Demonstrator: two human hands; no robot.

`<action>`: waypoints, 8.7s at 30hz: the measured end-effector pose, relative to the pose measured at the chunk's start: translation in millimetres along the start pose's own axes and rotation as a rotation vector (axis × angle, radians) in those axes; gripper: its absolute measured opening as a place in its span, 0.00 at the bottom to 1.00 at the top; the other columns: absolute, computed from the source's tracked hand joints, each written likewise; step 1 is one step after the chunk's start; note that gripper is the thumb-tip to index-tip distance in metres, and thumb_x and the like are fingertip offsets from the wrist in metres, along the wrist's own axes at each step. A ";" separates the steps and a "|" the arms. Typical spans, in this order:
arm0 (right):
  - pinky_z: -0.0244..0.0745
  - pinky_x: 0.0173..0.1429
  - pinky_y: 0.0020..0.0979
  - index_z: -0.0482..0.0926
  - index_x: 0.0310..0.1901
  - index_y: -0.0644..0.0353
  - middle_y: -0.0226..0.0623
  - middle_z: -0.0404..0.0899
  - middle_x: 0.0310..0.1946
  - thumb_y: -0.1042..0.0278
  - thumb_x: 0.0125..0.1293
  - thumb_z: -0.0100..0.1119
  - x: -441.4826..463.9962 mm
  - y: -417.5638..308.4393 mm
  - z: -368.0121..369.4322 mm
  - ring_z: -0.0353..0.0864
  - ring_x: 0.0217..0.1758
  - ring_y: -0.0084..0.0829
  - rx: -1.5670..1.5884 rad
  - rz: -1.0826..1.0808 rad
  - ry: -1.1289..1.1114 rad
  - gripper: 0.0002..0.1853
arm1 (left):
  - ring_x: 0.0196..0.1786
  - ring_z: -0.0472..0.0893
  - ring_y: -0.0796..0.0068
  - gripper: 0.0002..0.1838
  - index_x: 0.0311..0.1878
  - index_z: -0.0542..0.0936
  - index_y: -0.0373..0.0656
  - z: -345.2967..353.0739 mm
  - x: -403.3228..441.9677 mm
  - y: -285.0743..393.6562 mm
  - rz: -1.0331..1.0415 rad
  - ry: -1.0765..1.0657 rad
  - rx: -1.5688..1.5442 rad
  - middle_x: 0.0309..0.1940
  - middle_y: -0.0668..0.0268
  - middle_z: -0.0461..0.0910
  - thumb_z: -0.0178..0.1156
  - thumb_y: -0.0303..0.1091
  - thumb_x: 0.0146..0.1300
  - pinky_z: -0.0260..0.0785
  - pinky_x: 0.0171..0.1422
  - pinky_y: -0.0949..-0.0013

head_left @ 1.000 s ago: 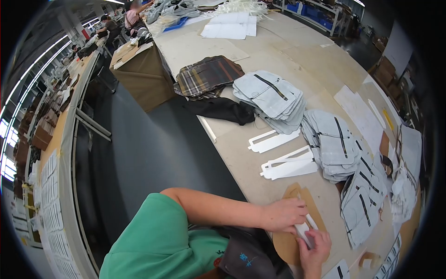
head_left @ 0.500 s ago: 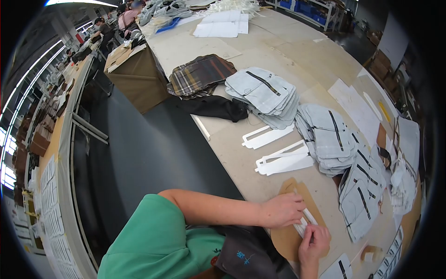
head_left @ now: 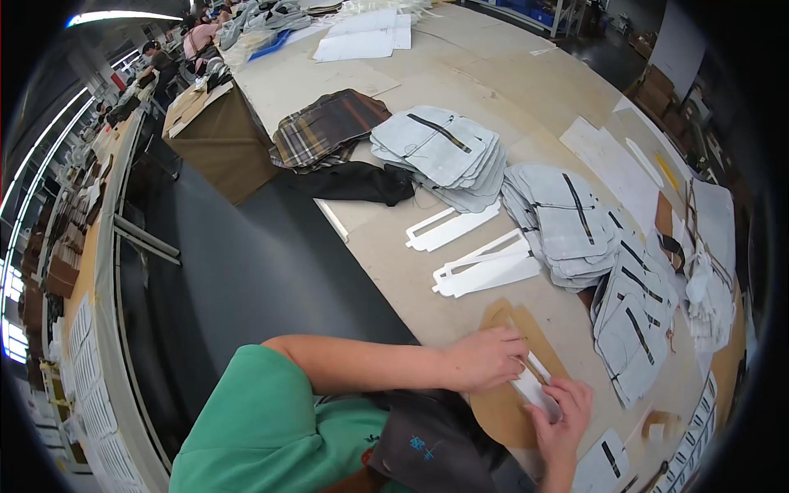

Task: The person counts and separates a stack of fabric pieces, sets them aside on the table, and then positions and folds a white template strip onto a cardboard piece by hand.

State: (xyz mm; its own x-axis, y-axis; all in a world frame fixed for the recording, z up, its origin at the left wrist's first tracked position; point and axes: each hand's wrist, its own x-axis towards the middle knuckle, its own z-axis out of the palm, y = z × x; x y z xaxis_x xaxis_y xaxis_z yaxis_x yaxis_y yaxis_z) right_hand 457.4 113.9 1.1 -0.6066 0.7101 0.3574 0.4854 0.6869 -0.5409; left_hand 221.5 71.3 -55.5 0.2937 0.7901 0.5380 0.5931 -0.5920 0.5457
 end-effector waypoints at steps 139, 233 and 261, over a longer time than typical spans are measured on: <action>0.76 0.60 0.35 0.74 0.60 0.66 0.42 0.83 0.52 0.64 0.57 0.77 -126.2 248.7 -192.9 0.83 0.54 0.38 -0.176 0.797 0.940 0.32 | 0.60 0.80 0.63 0.16 0.48 0.85 0.31 -41.6 28.4 0.8 -0.568 0.325 -0.726 0.51 0.56 0.84 0.50 0.32 0.78 0.67 0.70 0.61; 0.77 0.43 0.25 0.81 0.48 0.66 0.36 0.86 0.38 0.79 0.67 0.65 -485.2 -88.0 -226.2 0.82 0.36 0.22 1.289 1.424 0.628 0.09 | 0.48 0.84 0.75 0.26 0.70 0.74 0.38 218.9 74.4 353.0 -0.520 -1.533 -0.956 0.51 0.60 0.86 0.64 0.33 0.70 0.76 0.51 0.67; 0.57 0.78 0.29 0.68 0.74 0.59 0.41 0.73 0.70 0.52 0.82 0.49 -544.9 -110.8 -309.5 0.68 0.74 0.30 1.289 1.577 0.475 0.27 | 0.44 0.87 0.66 0.18 0.51 0.83 0.44 375.7 130.0 423.0 -0.192 -1.679 -0.428 0.43 0.61 0.87 0.65 0.46 0.67 0.78 0.51 0.63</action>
State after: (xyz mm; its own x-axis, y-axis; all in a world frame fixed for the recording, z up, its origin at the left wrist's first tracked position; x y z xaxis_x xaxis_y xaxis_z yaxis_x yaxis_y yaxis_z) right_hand 929.0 -301.3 101.9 0.0619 0.5667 -0.8216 -0.4328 -0.7265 -0.5337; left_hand 792.2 -16.7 3.9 0.8054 -0.0237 -0.5922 0.5678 -0.2556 0.7825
